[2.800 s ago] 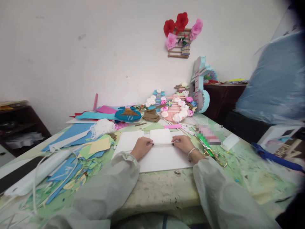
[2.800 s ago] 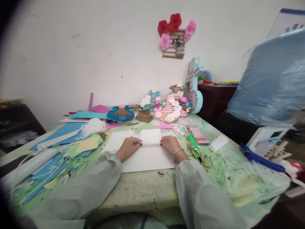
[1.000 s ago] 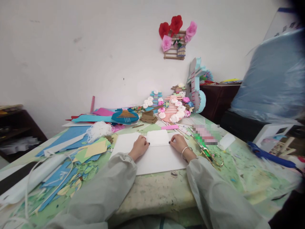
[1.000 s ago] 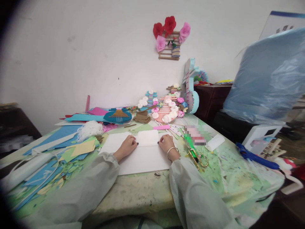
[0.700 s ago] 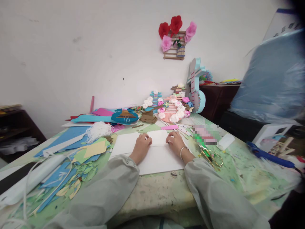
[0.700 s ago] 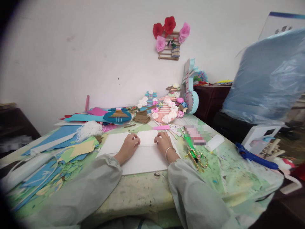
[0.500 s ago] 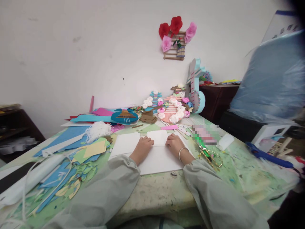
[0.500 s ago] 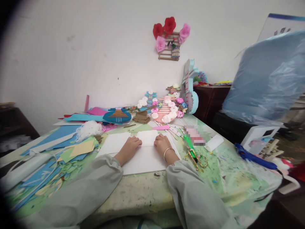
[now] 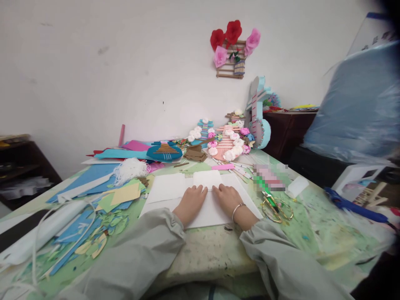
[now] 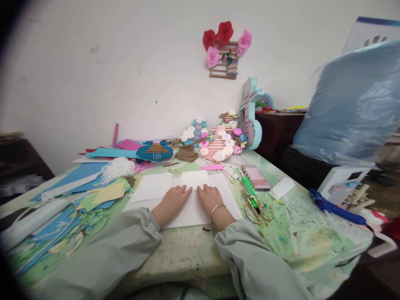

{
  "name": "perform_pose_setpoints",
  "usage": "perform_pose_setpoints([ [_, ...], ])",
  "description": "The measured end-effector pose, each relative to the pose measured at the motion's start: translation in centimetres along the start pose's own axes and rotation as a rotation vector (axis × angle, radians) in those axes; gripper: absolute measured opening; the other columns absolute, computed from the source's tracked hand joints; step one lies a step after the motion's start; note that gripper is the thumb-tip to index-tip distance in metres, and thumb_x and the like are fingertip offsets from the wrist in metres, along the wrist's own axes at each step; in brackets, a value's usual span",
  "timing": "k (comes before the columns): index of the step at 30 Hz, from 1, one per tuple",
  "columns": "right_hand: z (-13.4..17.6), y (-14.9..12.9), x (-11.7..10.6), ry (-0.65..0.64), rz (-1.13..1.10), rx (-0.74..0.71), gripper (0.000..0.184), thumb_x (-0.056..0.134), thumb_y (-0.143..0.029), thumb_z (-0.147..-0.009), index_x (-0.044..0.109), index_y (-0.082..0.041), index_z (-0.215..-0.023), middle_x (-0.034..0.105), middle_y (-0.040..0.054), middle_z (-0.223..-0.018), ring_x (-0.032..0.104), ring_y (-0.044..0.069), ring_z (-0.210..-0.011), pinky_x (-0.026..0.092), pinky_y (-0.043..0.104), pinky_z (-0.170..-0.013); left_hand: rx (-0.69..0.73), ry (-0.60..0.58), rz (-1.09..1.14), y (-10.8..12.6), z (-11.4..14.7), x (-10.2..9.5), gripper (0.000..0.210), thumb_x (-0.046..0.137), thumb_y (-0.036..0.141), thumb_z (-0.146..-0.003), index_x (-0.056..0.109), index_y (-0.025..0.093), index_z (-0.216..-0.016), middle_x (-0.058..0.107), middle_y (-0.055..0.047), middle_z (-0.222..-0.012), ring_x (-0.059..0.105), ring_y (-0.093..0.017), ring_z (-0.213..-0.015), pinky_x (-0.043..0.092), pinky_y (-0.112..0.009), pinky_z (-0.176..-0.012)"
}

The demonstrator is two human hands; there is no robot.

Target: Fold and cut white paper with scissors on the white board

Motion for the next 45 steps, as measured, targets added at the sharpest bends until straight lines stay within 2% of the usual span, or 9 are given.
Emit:
perform_pose_setpoints([
  [3, 0.3, -0.6, 0.2, -0.017, 0.0, -0.019, 0.041, 0.032, -0.017, -0.093, 0.046, -0.016, -0.131, 0.055, 0.0186, -0.111, 0.058, 0.025, -0.094, 0.038, 0.034, -0.077, -0.006, 0.005, -0.018, -0.2, 0.2, 0.2, 0.035, 0.039, 0.012, -0.088, 0.05, 0.018, -0.12, 0.056, -0.012, -0.106, 0.052, -0.023, -0.088, 0.039, -0.032, -0.069],
  [9, 0.4, -1.0, 0.2, -0.034, -0.007, -0.003, 0.043, 0.029, -0.019, -0.094, 0.039, -0.025, -0.136, 0.054, 0.0179, -0.11, 0.058, 0.023, -0.094, 0.037, 0.034, -0.079, -0.02, -0.008, -0.053, -0.3, 0.3, 0.2, 0.038, 0.038, 0.012, -0.088, 0.048, 0.018, -0.124, 0.056, -0.013, -0.107, 0.052, -0.025, -0.092, 0.041, -0.033, -0.068],
  [13, 0.5, -0.5, -0.4, -0.016, 0.008, 0.034, 0.037, 0.031, -0.016, -0.093, 0.05, -0.019, -0.124, 0.056, 0.0155, -0.109, 0.059, 0.021, -0.09, 0.037, 0.035, -0.079, -0.051, -0.026, -0.081, -0.4, 0.4, -0.1, 0.036, 0.038, 0.012, -0.089, 0.05, 0.016, -0.122, 0.056, -0.012, -0.109, 0.052, -0.025, -0.097, 0.043, -0.034, -0.069],
  [19, 0.4, 1.3, -0.3, -0.016, -0.004, 0.103, 0.032, 0.035, -0.005, -0.085, 0.064, -0.014, -0.097, 0.061, 0.0129, -0.101, 0.061, 0.018, -0.084, 0.033, 0.038, -0.083, -0.091, -0.06, -0.082, -1.3, 0.5, 0.2, 0.024, 0.04, 0.007, -0.086, 0.061, 0.011, -0.095, 0.059, -0.012, -0.098, 0.054, -0.024, -0.089, 0.041, -0.035, -0.068],
  [24, 0.3, 1.3, -0.6, 0.071, -0.004, 0.1, 0.03, 0.038, -0.007, -0.085, 0.067, -0.013, -0.091, 0.062, 0.0144, -0.101, 0.054, 0.025, -0.101, 0.028, 0.043, -0.089, -0.091, -0.035, -0.064, -1.6, 0.5, 0.2, 0.024, 0.039, 0.007, -0.086, 0.062, 0.011, -0.087, 0.06, -0.012, -0.092, 0.054, -0.025, -0.088, 0.04, -0.036, -0.071],
  [30, -0.1, 0.8, 0.1, 0.038, -0.024, 0.066, 0.03, 0.037, -0.004, -0.084, 0.064, -0.009, -0.095, 0.063, 0.0162, -0.104, 0.054, 0.024, -0.102, 0.033, 0.037, -0.083, -0.08, 0.008, -0.059, -1.5, 0.5, -0.1, 0.026, 0.039, 0.007, -0.083, 0.064, 0.01, -0.082, 0.059, -0.014, -0.089, 0.052, -0.026, -0.089, 0.039, -0.038, -0.073],
  [35, 0.0, 1.3, 0.5, 0.002, -0.049, 0.12, 0.034, 0.033, -0.003, -0.085, 0.058, -0.009, -0.106, 0.064, 0.0158, -0.103, 0.058, 0.023, -0.1, 0.031, 0.038, -0.089, -0.104, 0.018, -0.045, -1.7, 0.5, -0.2, 0.028, 0.039, 0.01, -0.084, 0.067, 0.01, -0.078, 0.061, -0.014, -0.085, 0.052, -0.027, -0.088, 0.038, -0.039, -0.072],
  [41, 0.4, 1.6, 0.1, -0.002, -0.066, 0.163, 0.035, 0.032, -0.005, -0.086, 0.057, -0.014, -0.109, 0.065, 0.014, -0.104, 0.054, 0.022, -0.107, 0.027, 0.041, -0.094, -0.148, 0.028, -0.011, -2.5, 0.8, -0.8, 0.031, 0.041, 0.02, -0.086, 0.069, 0.011, -0.078, 0.061, -0.015, -0.086, 0.052, -0.027, -0.092, 0.04, -0.038, -0.076],
  [45, 0.4, 1.9, 0.0, -0.008, -0.073, 0.16, 0.034, 0.032, -0.005, -0.085, 0.061, -0.014, -0.102, 0.066, 0.0138, -0.1, 0.054, 0.023, -0.108, 0.026, 0.042, -0.094, -0.246, 0.053, 0.014, -4.0, 1.0, -1.3, 0.029, 0.049, 0.031, -0.083, 0.071, 0.012, -0.078, 0.061, -0.017, -0.088, 0.05, -0.03, -0.098, 0.041, -0.04, -0.077],
])
Point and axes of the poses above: each hand's wrist, its own z-axis away from the middle knuckle, its own x-axis out of the palm, y = z × x, the point moved 10 cm from there along -z, towards the middle knuckle
